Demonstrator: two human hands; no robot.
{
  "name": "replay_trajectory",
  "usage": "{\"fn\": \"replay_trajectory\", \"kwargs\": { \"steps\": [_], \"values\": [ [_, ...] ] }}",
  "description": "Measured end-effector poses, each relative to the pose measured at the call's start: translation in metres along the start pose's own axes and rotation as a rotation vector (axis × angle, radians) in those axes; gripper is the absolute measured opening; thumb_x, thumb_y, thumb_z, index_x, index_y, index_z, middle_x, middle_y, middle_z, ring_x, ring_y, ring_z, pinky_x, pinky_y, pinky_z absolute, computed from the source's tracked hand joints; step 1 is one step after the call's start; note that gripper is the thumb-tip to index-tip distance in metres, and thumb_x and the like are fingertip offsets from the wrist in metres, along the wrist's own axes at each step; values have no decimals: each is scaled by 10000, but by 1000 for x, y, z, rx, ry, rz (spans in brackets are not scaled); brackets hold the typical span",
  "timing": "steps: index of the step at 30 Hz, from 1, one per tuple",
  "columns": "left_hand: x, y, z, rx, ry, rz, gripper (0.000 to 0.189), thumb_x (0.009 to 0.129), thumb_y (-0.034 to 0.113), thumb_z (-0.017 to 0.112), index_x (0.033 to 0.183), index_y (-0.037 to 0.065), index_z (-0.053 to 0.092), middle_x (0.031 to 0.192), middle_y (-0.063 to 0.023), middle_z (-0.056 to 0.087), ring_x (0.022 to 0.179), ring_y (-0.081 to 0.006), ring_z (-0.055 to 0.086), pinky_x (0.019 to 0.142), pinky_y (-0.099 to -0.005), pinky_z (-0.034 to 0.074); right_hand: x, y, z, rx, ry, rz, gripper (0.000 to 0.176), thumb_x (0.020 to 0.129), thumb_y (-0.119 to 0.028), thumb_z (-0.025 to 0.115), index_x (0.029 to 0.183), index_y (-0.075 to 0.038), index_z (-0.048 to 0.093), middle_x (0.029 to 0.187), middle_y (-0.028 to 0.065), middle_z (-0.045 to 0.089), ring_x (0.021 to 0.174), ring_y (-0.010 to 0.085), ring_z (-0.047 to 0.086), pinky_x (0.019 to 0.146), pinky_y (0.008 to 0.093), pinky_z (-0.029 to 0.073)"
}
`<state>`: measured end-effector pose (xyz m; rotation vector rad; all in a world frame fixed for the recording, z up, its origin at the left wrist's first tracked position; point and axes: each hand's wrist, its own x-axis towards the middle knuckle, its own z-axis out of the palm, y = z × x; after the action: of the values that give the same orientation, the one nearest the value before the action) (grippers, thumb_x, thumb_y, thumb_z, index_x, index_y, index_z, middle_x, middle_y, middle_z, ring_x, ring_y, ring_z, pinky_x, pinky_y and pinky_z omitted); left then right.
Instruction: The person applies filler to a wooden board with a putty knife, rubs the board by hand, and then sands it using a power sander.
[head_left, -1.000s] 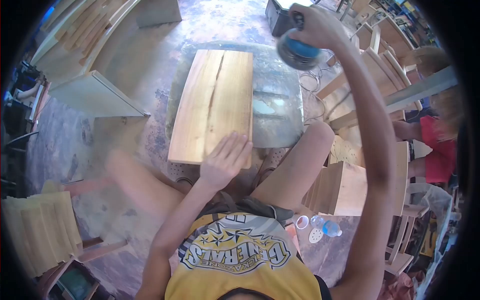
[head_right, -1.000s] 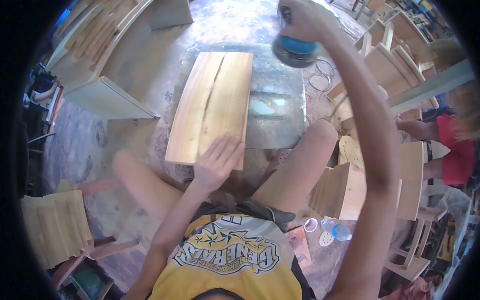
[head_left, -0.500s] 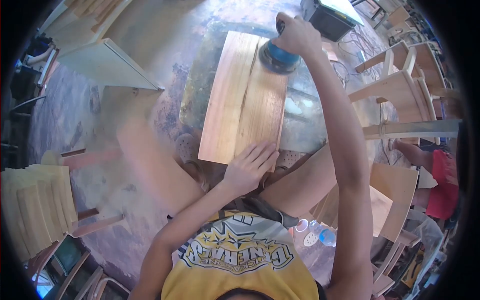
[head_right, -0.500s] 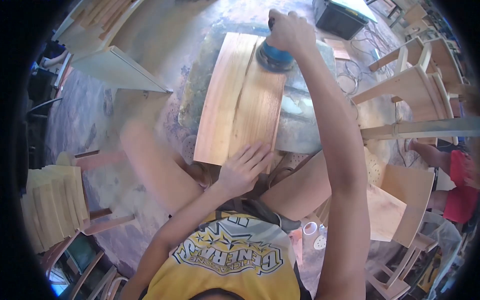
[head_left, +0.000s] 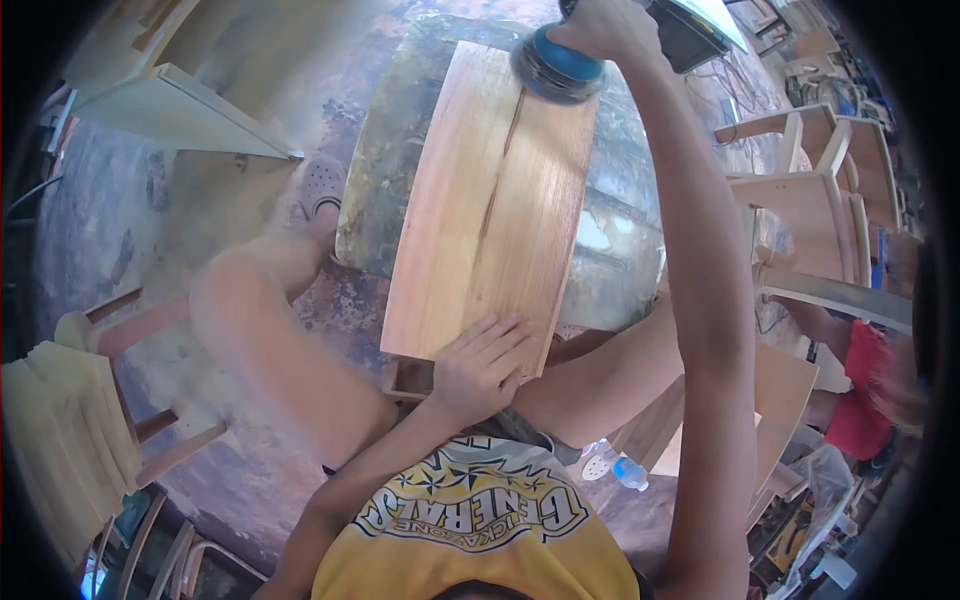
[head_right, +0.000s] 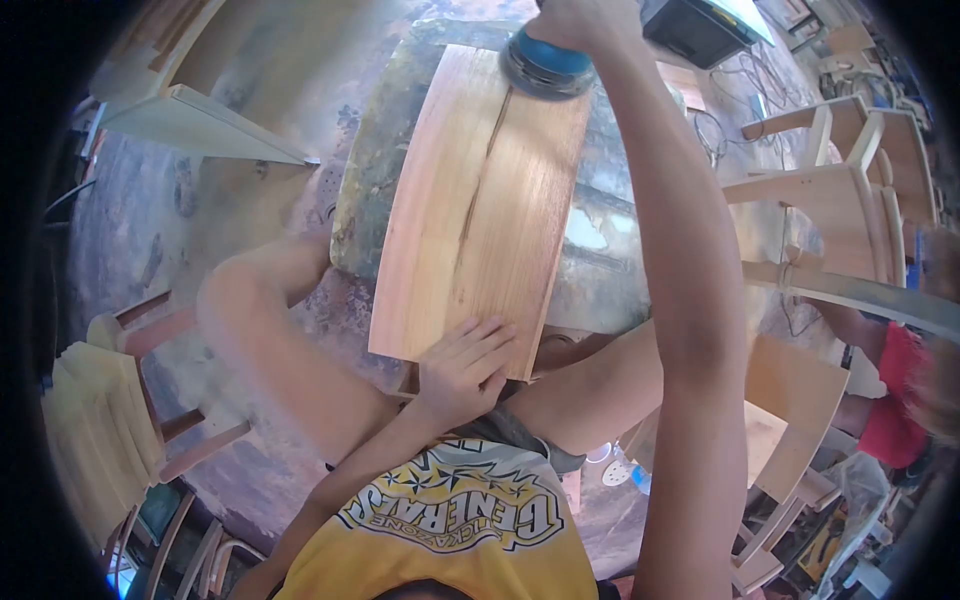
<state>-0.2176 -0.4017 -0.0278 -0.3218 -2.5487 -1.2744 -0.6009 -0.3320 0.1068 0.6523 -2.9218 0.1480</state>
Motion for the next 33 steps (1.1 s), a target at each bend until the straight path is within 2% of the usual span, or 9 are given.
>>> {"fn": "replay_trajectory", "kwargs": {
  "steps": [2,11,14,19,22,27,28,31,33],
  "values": [
    [0,0,2,10,7,4,308,764,81,700,1065,63,758,1183,-89,741,1166,-256,687,1038,-441,521,14,-12,8,46,53,-72,346,675,-269,730,974,-116,646,894,161,727,890,378,704,747,484,559],
    [-1,-3,-1,-71,20,-15,295,764,97,688,1050,58,745,1185,-79,733,1173,-254,677,1066,-416,495,65,-68,20,-31,44,-164,393,683,-272,733,1030,-103,659,930,165,742,921,359,710,785,466,560],
    [1,-1,-3,-107,18,-21,275,773,95,682,1038,62,743,1185,-83,730,1173,-257,676,1072,-414,489,56,-80,14,6,-26,-120,388,684,-265,729,1028,-103,655,926,159,742,922,355,709,781,465,560],
    [4,-2,-6,-146,5,-26,253,775,91,676,1018,70,741,1182,-85,728,1165,-261,677,1068,-414,490,62,-87,17,12,12,-80,347,684,-242,718,999,-111,656,911,163,734,914,359,707,765,461,560],
    [4,-1,-4,-151,6,-28,257,768,82,675,1017,71,741,1185,-84,727,1168,-264,677,1068,-417,491,54,-90,13,-22,-11,11,328,681,-227,711,983,-110,660,897,165,731,911,371,704,770,463,561],
    [2,-1,8,-129,69,-39,267,751,45,659,1003,69,747,1146,-83,739,1150,-268,689,1043,-420,514,23,-99,5,-18,20,-110,295,676,-185,687,962,-114,667,883,169,725,911,377,702,767,480,558],
    [0,2,9,-109,64,-43,267,751,45,659,1003,69,747,1146,-83,739,1150,-268,689,1043,-420,514,31,-90,20,37,105,-205,289,676,-177,690,957,-113,671,892,167,724,923,371,702,769,487,560],
    [8,3,10,-8,94,-6,252,737,30,661,970,63,751,1096,-80,751,1105,-273,710,1001,-410,539,43,-93,23,53,129,-158,324,687,-178,702,1003,-112,679,897,164,724,944,360,702,785,484,568],
    [8,6,5,16,50,15,254,744,34,663,983,46,748,1106,-113,750,1122,-279,709,979,-399,545,38,-96,33,84,150,-182,353,694,-188,711,1038,-114,679,911,174,722,953,362,701,789,484,572]
  ]
}}
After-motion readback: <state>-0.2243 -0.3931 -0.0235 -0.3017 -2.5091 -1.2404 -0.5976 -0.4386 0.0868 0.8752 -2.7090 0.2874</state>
